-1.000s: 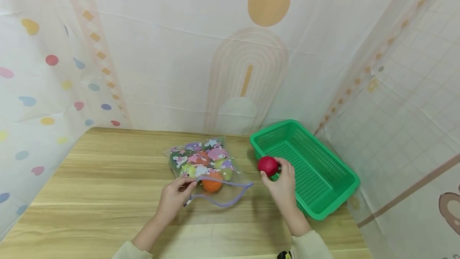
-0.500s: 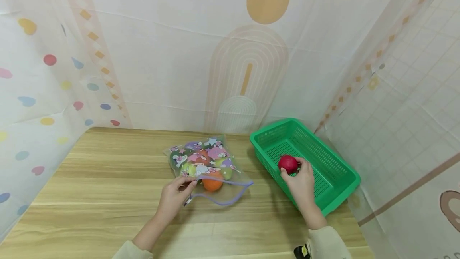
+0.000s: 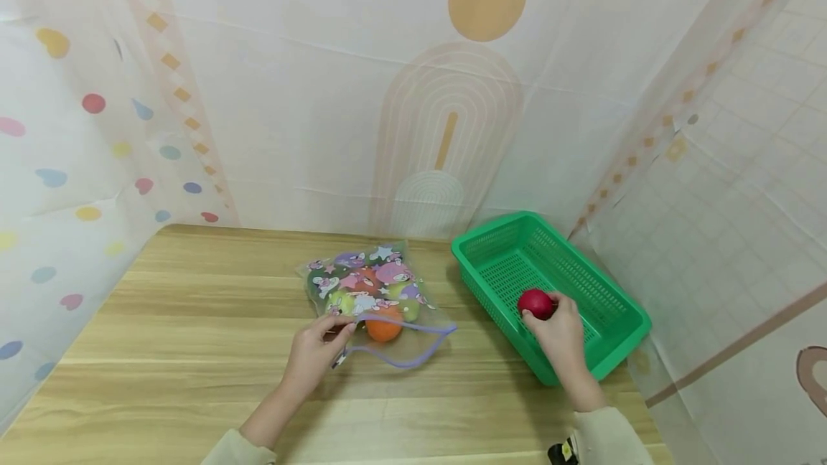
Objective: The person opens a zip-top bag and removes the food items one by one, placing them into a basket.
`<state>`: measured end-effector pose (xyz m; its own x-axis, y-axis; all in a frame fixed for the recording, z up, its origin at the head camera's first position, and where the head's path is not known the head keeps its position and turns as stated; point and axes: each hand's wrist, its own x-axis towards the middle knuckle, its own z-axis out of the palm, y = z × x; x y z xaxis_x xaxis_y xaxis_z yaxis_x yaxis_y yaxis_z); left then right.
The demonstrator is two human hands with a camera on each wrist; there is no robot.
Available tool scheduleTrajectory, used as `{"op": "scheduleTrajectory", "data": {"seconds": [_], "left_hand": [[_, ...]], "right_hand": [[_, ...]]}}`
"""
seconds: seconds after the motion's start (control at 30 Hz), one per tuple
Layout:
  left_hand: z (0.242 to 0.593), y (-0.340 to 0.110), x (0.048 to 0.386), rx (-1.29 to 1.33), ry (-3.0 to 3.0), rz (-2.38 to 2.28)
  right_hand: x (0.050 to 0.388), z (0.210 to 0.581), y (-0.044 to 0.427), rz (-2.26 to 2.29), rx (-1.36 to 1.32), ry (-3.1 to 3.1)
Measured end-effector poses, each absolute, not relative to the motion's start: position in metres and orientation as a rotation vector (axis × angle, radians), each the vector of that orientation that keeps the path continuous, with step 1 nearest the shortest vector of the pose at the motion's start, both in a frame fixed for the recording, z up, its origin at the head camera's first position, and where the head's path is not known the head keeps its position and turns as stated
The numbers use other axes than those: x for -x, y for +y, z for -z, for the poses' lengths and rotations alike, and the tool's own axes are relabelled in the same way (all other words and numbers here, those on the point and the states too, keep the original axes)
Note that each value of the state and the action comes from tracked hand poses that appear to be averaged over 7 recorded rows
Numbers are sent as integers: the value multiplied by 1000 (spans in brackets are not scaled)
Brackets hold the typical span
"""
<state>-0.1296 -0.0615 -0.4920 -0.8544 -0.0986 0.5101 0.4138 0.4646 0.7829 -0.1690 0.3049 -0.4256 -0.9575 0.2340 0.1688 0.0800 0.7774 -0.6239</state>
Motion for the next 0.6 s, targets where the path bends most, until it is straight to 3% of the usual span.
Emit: {"op": "scheduleTrajectory", "data": {"seconds": [0.6], "left_hand": [[493, -62, 128, 267, -2227, 1394]], "right_hand": [[174, 441, 335, -770, 214, -2996]]}}
